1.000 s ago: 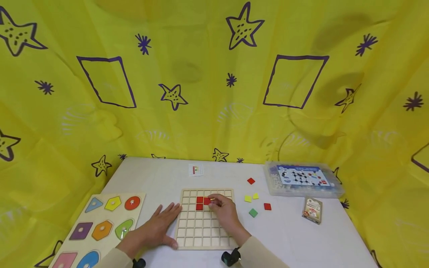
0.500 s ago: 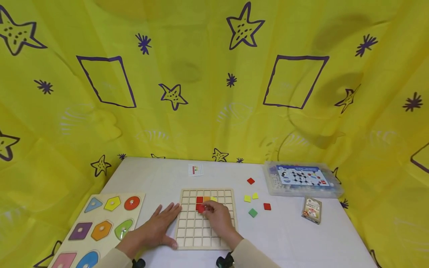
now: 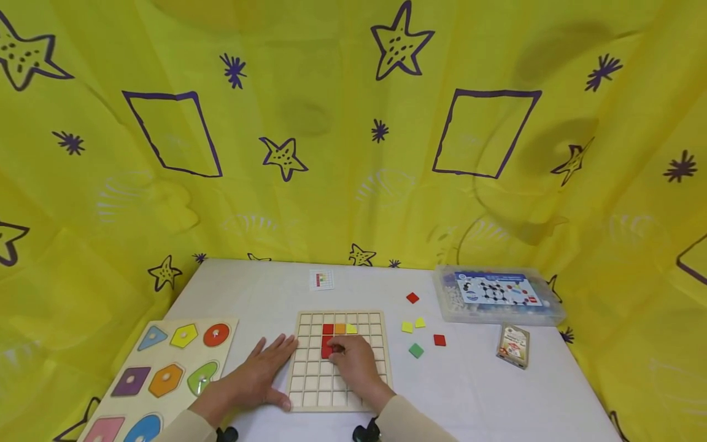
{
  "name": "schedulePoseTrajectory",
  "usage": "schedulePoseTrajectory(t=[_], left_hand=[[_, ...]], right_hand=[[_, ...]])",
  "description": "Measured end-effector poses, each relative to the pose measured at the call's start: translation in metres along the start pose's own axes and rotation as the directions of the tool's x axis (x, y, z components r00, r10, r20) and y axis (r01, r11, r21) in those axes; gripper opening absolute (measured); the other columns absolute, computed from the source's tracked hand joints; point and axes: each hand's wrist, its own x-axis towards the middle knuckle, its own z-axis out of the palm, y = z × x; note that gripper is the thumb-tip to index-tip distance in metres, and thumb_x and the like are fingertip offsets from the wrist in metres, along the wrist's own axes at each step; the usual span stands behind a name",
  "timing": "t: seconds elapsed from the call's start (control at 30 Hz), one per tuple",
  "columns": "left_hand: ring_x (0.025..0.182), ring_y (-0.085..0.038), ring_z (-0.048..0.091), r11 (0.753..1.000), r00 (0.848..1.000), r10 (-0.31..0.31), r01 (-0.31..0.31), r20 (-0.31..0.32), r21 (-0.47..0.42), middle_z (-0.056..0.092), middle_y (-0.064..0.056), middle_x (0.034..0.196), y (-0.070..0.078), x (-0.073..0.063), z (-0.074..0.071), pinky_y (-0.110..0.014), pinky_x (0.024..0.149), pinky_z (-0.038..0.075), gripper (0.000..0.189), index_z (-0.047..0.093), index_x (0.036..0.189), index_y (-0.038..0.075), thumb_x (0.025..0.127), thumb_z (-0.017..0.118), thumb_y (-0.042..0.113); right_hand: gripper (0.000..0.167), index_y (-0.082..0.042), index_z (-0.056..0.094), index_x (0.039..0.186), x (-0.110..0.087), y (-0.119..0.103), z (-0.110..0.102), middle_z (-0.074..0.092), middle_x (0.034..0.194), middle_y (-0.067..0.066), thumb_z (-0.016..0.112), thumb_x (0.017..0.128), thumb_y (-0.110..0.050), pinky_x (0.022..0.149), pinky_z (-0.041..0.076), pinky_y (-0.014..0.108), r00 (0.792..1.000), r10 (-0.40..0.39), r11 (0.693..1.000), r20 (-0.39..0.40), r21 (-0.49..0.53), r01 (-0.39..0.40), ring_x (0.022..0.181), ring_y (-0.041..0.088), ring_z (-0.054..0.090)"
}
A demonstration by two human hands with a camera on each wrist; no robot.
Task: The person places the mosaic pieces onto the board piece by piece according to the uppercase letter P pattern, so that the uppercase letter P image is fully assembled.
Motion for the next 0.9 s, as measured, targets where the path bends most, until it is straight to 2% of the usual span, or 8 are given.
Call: schedulePoseTrajectory(t=[0.17,0.5,0.9], left_hand=[[0.163,-0.035,0.020,1.000,1.000,-0.016,0.016,0.007,0.004,0.028,-0.008,0.175,-0.0026,0.0021,0.0023,-0.064,0.131,0.010,0.131,0.028,0.167,0.009,0.066,0.081,0.074],[0.163,-0.036,0.020,1.000,1.000,-0.016,0.016,0.011,-0.011,0.028,-0.010,0.175,-0.0019,0.0022,0.0014,-0.065,0.131,0.009,0.131,0.028,0.167,0.009,0.066,0.082,0.074],[0.163,-0.036,0.020,1.000,1.000,-0.013,0.013,0.009,0.018,0.027,-0.009,0.175,-0.0033,0.0028,0.0046,-0.065,0.131,0.010,0.132,0.028,0.167,0.009,0.066,0.080,0.075]], right_hand=[[0.018,-0.009,0.080,0.107,-0.0007,-0.0007,-0.0003,0.072,0.094,-0.003,0.081,0.089,-0.005,0.076,0.051,0.025,1.000,0.003,0.999,0.010,-0.045,-0.002,0.089,0.011,0.059],[0.018,-0.010,0.080,0.107,-0.0013,-0.0012,-0.0012,0.071,0.093,-0.005,0.082,0.089,-0.007,0.075,0.051,0.025,1.000,0.005,0.999,0.006,-0.053,-0.005,0.090,0.012,0.058],[0.020,-0.009,0.080,0.108,-0.0023,-0.0018,-0.0023,0.071,0.093,-0.005,0.083,0.088,-0.007,0.074,0.049,0.025,1.000,0.007,0.998,0.008,-0.061,-0.007,0.086,0.010,0.055]])
